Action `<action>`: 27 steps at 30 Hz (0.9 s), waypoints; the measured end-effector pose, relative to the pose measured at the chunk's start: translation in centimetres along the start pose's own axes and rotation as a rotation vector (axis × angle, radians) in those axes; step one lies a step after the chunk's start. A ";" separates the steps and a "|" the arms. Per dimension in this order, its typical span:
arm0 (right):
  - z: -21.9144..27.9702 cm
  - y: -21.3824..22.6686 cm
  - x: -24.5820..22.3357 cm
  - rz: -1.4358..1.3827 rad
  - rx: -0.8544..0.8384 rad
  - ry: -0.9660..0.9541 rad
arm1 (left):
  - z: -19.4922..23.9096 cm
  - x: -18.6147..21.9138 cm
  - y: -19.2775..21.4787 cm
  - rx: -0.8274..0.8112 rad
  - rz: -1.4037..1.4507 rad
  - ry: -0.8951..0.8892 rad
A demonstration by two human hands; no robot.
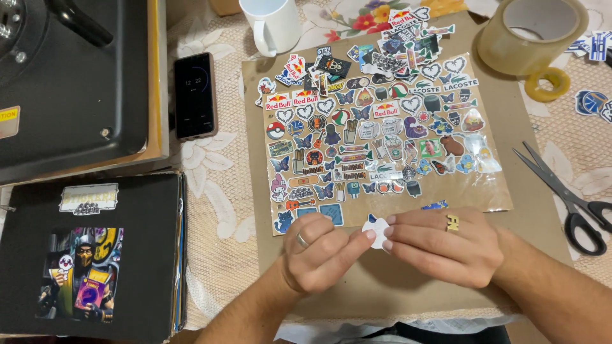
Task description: The person peels stickers from a sheet, cuts them with scissors, and places them onto a cardboard surface. They also use a roll of clear tape, cutting a piece and applying it to the cardboard.
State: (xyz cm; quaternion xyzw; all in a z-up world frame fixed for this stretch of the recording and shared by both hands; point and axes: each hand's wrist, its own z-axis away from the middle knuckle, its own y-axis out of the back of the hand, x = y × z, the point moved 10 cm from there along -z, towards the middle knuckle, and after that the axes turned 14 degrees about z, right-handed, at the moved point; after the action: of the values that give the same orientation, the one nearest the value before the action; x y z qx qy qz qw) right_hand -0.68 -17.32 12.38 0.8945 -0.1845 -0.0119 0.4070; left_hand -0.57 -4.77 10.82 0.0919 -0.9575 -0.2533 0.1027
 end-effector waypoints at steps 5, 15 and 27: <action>0.2 -0.1 -0.2 0.035 0.079 0.054 | 0.2 -0.1 -0.4 -0.011 0.054 0.006; 2.4 0.0 4.5 -0.177 0.160 -0.499 | 4.4 -5.4 0.1 0.262 0.297 0.475; 12.9 -5.2 14.9 -0.600 -0.239 -1.435 | 1.6 -1.9 -7.9 -0.462 0.232 0.301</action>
State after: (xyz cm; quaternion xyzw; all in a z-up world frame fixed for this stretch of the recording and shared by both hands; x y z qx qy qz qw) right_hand 12.64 -28.58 1.87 0.6300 -0.1502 -0.7158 0.2613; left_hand 1.84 -10.38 5.20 -0.0072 -0.8525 -0.4348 0.2901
